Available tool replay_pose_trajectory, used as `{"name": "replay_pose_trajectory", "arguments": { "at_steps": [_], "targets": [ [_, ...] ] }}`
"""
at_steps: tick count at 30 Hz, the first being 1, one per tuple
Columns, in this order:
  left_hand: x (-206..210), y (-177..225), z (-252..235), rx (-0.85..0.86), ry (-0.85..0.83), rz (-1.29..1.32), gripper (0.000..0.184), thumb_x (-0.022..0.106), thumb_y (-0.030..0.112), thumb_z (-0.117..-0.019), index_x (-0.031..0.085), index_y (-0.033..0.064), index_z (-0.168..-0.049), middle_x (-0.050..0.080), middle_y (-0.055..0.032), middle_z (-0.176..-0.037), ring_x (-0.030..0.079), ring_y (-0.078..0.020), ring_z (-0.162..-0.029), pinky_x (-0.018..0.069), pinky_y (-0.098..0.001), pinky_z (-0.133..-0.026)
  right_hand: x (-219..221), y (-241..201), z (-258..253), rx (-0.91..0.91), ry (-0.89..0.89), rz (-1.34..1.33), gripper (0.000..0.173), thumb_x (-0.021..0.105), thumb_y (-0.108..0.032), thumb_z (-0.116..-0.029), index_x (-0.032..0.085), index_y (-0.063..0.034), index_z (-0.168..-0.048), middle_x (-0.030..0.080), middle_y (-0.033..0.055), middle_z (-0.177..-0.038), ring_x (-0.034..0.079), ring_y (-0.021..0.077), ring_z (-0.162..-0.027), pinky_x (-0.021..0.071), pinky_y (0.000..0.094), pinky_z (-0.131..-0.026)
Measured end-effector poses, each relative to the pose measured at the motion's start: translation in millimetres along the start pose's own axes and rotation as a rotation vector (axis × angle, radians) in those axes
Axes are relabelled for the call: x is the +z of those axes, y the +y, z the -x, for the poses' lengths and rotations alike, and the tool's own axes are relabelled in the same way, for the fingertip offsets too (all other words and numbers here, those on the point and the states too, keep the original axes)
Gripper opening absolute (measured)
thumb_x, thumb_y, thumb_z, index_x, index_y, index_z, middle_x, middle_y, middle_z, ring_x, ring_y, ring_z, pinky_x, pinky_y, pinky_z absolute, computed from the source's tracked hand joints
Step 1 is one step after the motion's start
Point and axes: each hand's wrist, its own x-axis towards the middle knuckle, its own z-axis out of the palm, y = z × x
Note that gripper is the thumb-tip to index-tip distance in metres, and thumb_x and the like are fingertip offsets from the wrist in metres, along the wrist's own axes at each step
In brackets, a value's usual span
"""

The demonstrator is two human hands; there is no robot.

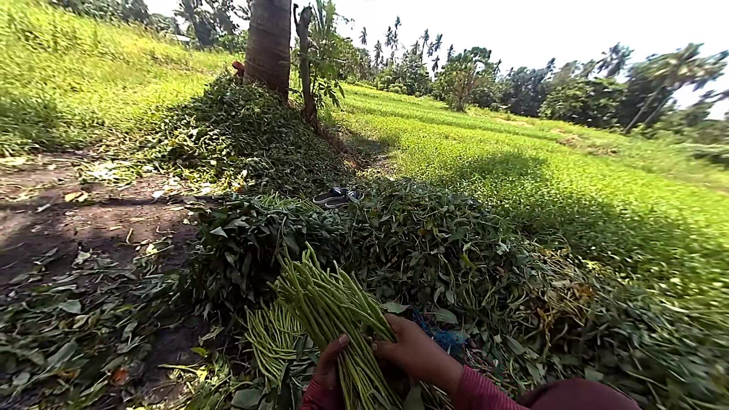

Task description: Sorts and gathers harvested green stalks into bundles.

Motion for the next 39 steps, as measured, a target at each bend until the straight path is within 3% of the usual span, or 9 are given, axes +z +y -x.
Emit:
{"name": "replay_pose_trajectory", "arguments": {
  "at_steps": [2,7,13,17,22,27,33,36,39],
  "targets": [
    [4.9,1.9,1.1,0.007,0.073,-0.010,0.047,0.091,0.028,-0.0693,0.071,0.0035,-0.104,0.076,-0.0169,-0.093,0.076,-0.0276,-0.084,0.0640,-0.0424,-0.078,-5.7,0.3,1.0,-0.023,-0.023,-0.109,0.039,0.068,-0.026,-0.0982,0.056,-0.0054,-0.129,0.071,0.0097,-0.103,0.074,0.0201,-0.085,0.0638,0.0405,-0.080],
    [15.1,-7.1,1.1,0.050,0.201,-0.126,0.066,0.098,0.026,-0.0578,0.064,-0.0013,-0.107,0.074,-0.0152,-0.085,0.075,-0.0227,-0.075,0.0642,-0.0398,-0.071,1.4,12.0,-3.9,-0.112,-0.029,-0.044,0.034,0.069,-0.027,-0.0967,0.063,-0.0045,-0.121,0.067,0.0079,-0.098,0.065,0.0150,-0.081,0.0563,0.0367,-0.076],
    [27.8,-9.5,11.8,-0.018,0.257,-0.274,0.078,0.100,0.022,-0.0510,0.057,-0.0032,-0.111,0.074,-0.0136,-0.081,0.074,-0.0214,-0.072,0.0641,-0.0383,-0.070,-2.5,17.1,1.8,-0.004,-0.075,-0.139,0.026,0.073,-0.023,-0.0940,0.064,-0.0064,-0.112,0.067,0.0036,-0.085,0.062,0.0117,-0.063,0.0549,0.0306,-0.061],
    [31.5,-10.0,10.6,0.007,0.324,-0.374,0.068,0.090,0.010,-0.0550,0.056,-0.0071,-0.111,0.073,-0.0163,-0.082,0.074,-0.0235,-0.072,0.0637,-0.0386,-0.069,1.4,20.7,3.1,0.058,-0.006,-0.116,0.039,0.077,-0.025,-0.0909,0.061,-0.0059,-0.121,0.069,0.0084,-0.094,0.067,0.0173,-0.068,0.0596,0.0367,-0.065],
    [25.5,2.4,16.7,0.035,0.203,-0.280,0.063,0.093,0.016,-0.0610,0.058,-0.0037,-0.110,0.074,-0.0158,-0.085,0.075,-0.0236,-0.074,0.0638,-0.0395,-0.072,3.6,23.9,-1.6,-0.013,0.025,-0.186,0.062,0.088,-0.030,-0.0801,0.057,-0.0092,-0.129,0.070,0.0077,-0.102,0.070,0.0173,-0.081,0.0611,0.0378,-0.073],
    [17.5,5.2,24.5,0.023,0.150,-0.239,0.060,0.094,0.018,-0.0624,0.061,0.0015,-0.109,0.076,-0.0139,-0.090,0.076,-0.0232,-0.082,0.0638,-0.0403,-0.077,-0.2,17.8,0.7,-0.119,-0.093,-0.394,0.050,0.083,-0.026,-0.0854,0.060,-0.0068,-0.126,0.071,0.0065,-0.096,0.065,0.0140,-0.068,0.0570,0.0308,-0.064],
    [16.7,11.7,29.6,0.050,0.063,-0.292,0.052,0.093,0.013,-0.0655,0.067,0.0044,-0.110,0.077,-0.0097,-0.096,0.076,-0.0184,-0.087,0.0629,-0.0378,-0.083,14.6,13.6,0.3,-0.144,-0.003,-0.431,0.029,0.076,-0.019,-0.0909,0.064,-0.0043,-0.113,0.071,0.0042,-0.087,0.063,0.0107,-0.062,0.0534,0.0261,-0.055],
    [21.3,15.4,31.8,0.032,0.148,-0.373,0.062,0.094,0.013,-0.0615,0.061,0.0013,-0.112,0.077,-0.0083,-0.092,0.076,-0.0175,-0.085,0.0636,-0.0375,-0.081,19.6,11.8,-0.3,-0.175,0.088,-0.351,0.022,0.072,-0.017,-0.0926,0.066,-0.0049,-0.110,0.069,0.0028,-0.085,0.063,0.0100,-0.064,0.0547,0.0275,-0.059],
    [28.6,18.0,35.1,-0.005,0.175,-0.399,0.063,0.094,0.015,-0.0610,0.060,0.0020,-0.113,0.077,-0.0070,-0.089,0.076,-0.0160,-0.082,0.0638,-0.0364,-0.078,25.5,7.3,-0.1,-0.173,0.208,-0.138,0.027,0.069,-0.021,-0.0910,0.066,-0.0073,-0.114,0.071,0.0049,-0.098,0.070,0.0143,-0.088,0.0591,0.0381,-0.082]
  ]
}}
